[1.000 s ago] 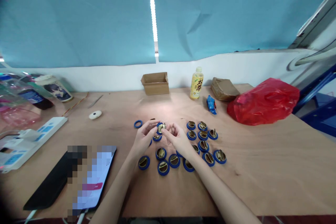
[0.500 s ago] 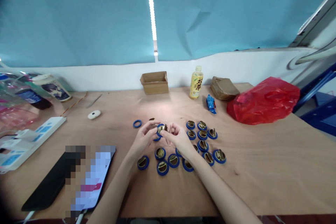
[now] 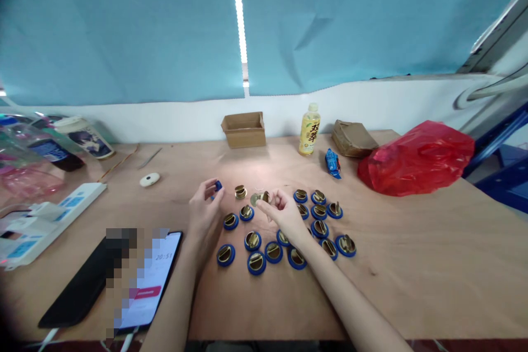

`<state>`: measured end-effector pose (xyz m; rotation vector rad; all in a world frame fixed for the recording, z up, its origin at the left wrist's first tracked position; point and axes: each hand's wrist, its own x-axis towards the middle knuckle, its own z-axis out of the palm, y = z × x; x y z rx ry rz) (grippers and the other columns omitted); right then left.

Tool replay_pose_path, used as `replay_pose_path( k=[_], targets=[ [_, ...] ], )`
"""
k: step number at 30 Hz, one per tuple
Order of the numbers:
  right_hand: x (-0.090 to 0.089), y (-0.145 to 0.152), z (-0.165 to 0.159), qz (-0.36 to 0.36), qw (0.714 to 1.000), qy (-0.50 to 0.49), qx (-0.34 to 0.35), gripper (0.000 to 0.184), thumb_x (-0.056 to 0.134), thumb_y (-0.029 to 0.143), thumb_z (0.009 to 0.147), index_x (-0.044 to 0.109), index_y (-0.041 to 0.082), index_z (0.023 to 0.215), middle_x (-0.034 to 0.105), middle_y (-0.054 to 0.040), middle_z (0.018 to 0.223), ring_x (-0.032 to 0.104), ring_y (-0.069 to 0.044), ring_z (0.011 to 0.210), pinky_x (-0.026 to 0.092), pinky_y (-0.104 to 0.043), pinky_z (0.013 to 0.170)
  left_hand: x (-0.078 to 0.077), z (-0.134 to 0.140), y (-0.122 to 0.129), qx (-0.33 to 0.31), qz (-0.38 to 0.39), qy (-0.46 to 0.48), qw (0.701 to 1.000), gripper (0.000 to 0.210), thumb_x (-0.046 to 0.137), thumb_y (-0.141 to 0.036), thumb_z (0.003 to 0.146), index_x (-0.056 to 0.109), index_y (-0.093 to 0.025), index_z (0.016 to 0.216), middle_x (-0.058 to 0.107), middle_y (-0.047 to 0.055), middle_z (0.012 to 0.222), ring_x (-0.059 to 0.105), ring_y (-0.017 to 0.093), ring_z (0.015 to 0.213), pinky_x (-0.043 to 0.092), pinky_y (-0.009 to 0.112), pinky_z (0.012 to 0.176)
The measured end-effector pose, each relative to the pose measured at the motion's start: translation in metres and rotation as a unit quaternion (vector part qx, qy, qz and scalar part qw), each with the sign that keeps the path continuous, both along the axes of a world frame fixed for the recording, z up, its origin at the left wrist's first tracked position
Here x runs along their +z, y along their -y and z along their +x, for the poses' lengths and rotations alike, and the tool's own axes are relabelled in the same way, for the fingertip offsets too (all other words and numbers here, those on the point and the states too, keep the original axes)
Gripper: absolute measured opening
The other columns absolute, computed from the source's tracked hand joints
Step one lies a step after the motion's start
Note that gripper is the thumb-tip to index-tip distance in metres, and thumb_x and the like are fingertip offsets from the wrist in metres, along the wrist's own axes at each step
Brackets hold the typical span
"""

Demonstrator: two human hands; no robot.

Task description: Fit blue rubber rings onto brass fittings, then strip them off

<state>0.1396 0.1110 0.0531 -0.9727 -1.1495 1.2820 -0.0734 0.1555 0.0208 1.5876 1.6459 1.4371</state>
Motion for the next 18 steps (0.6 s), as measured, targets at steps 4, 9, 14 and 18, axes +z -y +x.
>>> replay_pose_path(
  k=[4,9,14,18],
  targets=[
    [-0.002,0.001,-0.002,-0.007,1.000,0.006,0.018,0.045,0.078,0.052,0.068,0.043,0.023,0.068,0.039,0.0098,0.053,0.034,-0.007,0.044,0.031,-0.023,0.045,-0.010,-0.020,-0.011,0.037,-0.002,-0.108,0.993,0.032,0.063,-0.027,0.081,0.060,-0.018,0.112,0.070,0.010,0.106,0.066,0.025,0.097,0.051,0.038,0.089],
    [-0.004,0.001,-0.003,-0.005,1.000,0.014,0.027,0.044,0.077,0.051,0.069,0.042,0.023,0.067,0.036,0.0100,0.054,0.032,-0.008,0.045,0.030,-0.023,0.045,-0.015,-0.021,-0.016,0.042,-0.012,-0.213,0.976,0.027,0.059,-0.023,0.081,0.062,-0.018,0.107,0.071,0.012,0.102,0.065,0.028,0.097,0.049,0.040,0.089],
    [-0.006,0.000,-0.002,-0.003,0.999,0.020,0.027,0.043,0.077,0.049,0.071,0.043,0.023,0.067,0.035,0.0102,0.053,0.033,-0.008,0.045,0.029,-0.024,0.046,-0.017,-0.021,-0.016,0.050,-0.027,-0.247,0.967,0.031,0.058,-0.023,0.080,0.062,-0.017,0.110,0.071,0.013,0.102,0.063,0.030,0.098,0.048,0.042,0.089],
    [-0.007,0.000,-0.002,-0.003,0.999,0.023,0.027,0.043,0.077,0.049,0.071,0.043,0.023,0.067,0.035,0.0105,0.053,0.032,-0.008,0.045,0.028,-0.024,0.046,-0.021,-0.023,-0.018,0.041,-0.029,-0.249,0.967,0.032,0.057,-0.024,0.081,0.061,-0.016,0.112,0.070,0.013,0.104,0.063,0.030,0.099,0.048,0.042,0.089]
  ],
)
